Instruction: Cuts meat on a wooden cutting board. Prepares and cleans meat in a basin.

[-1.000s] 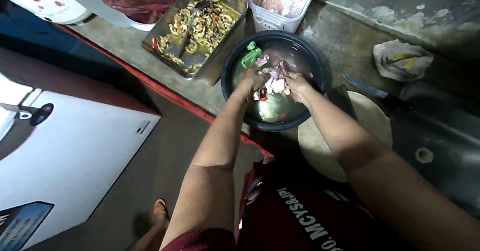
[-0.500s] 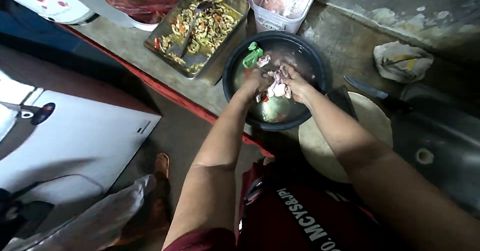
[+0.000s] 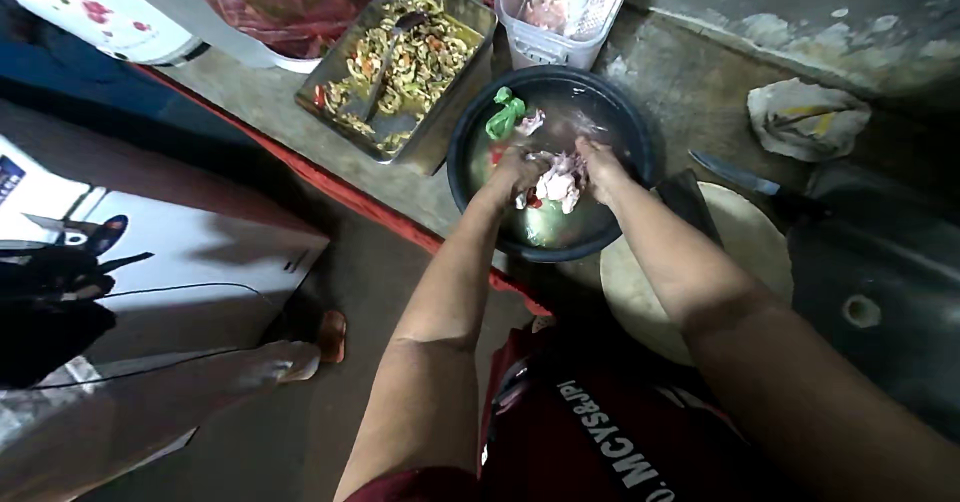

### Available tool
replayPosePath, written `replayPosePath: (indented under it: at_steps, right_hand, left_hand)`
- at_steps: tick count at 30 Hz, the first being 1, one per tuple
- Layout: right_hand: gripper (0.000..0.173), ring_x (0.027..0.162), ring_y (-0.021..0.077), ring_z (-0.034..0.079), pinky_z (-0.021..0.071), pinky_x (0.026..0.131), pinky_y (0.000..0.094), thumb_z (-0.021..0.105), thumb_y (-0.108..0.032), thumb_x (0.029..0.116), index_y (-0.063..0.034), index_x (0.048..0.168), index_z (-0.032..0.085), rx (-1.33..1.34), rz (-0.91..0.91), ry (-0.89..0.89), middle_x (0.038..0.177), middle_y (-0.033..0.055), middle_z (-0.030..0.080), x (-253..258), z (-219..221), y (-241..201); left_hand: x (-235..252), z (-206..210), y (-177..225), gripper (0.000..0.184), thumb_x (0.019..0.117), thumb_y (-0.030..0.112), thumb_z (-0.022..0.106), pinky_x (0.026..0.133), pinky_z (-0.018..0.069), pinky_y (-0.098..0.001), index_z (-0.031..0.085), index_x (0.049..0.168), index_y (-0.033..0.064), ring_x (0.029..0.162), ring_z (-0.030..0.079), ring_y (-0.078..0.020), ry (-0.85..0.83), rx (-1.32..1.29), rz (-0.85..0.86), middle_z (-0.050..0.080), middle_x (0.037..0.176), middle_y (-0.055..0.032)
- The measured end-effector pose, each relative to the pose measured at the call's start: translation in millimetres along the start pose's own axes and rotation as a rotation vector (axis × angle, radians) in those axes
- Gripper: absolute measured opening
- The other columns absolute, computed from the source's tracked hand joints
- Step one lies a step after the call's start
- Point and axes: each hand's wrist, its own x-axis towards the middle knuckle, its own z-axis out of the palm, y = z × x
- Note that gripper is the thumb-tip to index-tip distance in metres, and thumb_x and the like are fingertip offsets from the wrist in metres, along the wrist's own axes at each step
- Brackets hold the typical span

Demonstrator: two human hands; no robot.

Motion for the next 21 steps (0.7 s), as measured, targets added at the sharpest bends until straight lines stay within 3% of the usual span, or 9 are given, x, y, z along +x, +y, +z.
replayPosePath:
  at_steps: [1,3,5,7,12,14,16,19,21]
  right_hand:
    - [0.044,0.103,0.0213,0.063,0.0541,0.090,0.0412,0.039,-0.035,0.1119,-0.0030,0.137,0.054,0.136,0.055,0.049,0.119,0.0139,0.063,-1.5,-2.0,-1.6]
    - [0.031,0.085,0.0154,0.063,0.0558,0.075,0.0357,0.044,-0.031,0.1093,-0.0086,0.125,0.057,0.260,0.100,-0.005,0.099,0.0053,0.063,-10.6,-7.2,-4.6]
    - [0.029,0.083,0.0138,0.064,0.0567,0.072,0.0337,0.051,-0.025,0.1070,-0.0134,0.134,0.052,0.123,0.088,-0.219,0.102,0.0041,0.064,-21.1,-11.6,-7.4]
    - [0.036,0.079,0.0116,0.063,0.0561,0.067,0.0310,0.059,-0.016,0.1026,-0.0139,0.138,0.050,-0.040,0.050,-0.303,0.102,0.0042,0.064,-21.7,-6.9,-6.6]
    - [0.045,0.086,0.0196,0.063,0.0552,0.076,0.0412,0.043,-0.039,0.1100,-0.0085,0.142,0.049,-0.491,-0.078,-0.108,0.112,0.0137,0.061,-13.5,5.6,2.2]
    - [0.052,0.117,0.0428,0.062,0.0482,0.099,0.0615,0.036,-0.037,0.1122,0.0037,0.144,0.048,-0.755,-0.161,-0.054,0.132,0.0321,0.058,-11.7,7.1,1.2]
    - [0.054,0.130,0.0542,0.052,0.0394,0.104,0.0713,0.030,-0.034,0.1135,0.0077,0.143,0.048,-1.061,-0.218,-0.048,0.138,0.0387,0.052,-18.6,8.9,-2.4]
    - [0.054,0.131,0.0547,0.051,0.0392,0.103,0.0735,0.030,-0.036,0.1132,0.0046,0.138,0.054,-1.193,-0.217,0.026,0.137,0.0367,0.055,-22.9,6.3,-3.5]
    - [0.051,0.126,0.0490,0.057,0.0419,0.104,0.0677,0.034,-0.032,0.1128,0.0077,0.133,0.058,-0.975,-0.206,0.132,0.133,0.0356,0.059,-22.2,3.5,-6.6]
  left_hand:
    - [0.3,0.9,-0.7,0.038,0.1015,0.026,0.062,0.064,0.0535,-0.0378,0.061,0.135,0.0089,0.068,0.059,-0.0177,0.018,-0.011,-0.005,0.066,0.100,-0.0144]
    - [-2.8,2.4,0.8,0.040,0.1012,0.027,0.062,0.077,0.0557,-0.0449,0.061,0.136,0.0088,0.084,0.066,-0.0231,0.047,-0.011,0.001,0.068,0.110,-0.0171]
    - [-8.0,2.6,6.0,0.044,0.1018,0.033,0.061,0.100,0.0498,-0.0579,0.060,0.141,0.0121,0.116,0.064,-0.0331,0.082,0.058,0.010,0.065,0.130,-0.0199]
    - [-11.7,1.5,6.4,0.045,0.1025,0.034,0.059,0.102,0.0479,-0.0604,0.059,0.143,0.0146,0.121,0.062,-0.0361,0.126,0.083,0.036,0.064,0.133,-0.0204]
    - [-15.0,1.5,6.2,0.040,0.1034,0.022,0.060,0.098,0.0516,-0.0544,0.060,0.136,-0.0011,0.112,0.065,-0.0367,0.086,-0.021,0.096,0.065,0.125,-0.0262]
    - [-12.7,0.8,6.1,0.041,0.1038,0.023,0.059,0.097,0.0518,-0.0553,0.059,0.137,-0.0011,0.111,0.065,-0.0377,0.050,0.025,0.101,0.065,0.124,-0.0271]
    - [-10.0,1.5,4.0,0.041,0.1032,0.025,0.060,0.097,0.0513,-0.0562,0.061,0.136,0.0001,0.112,0.066,-0.0378,0.046,0.090,0.095,0.066,0.123,-0.0265]
    - [-10.9,1.7,2.2,0.040,0.1034,0.026,0.059,0.100,0.0500,-0.0565,0.063,0.133,0.0005,0.115,0.065,-0.0380,0.050,0.122,0.097,0.066,0.123,-0.0261]
    - [-12.3,-1.3,3.5,0.039,0.1043,0.026,0.058,0.101,0.0489,-0.0570,0.063,0.134,0.0002,0.117,0.064,-0.0390,0.054,0.077,0.085,0.066,0.124,-0.0270]
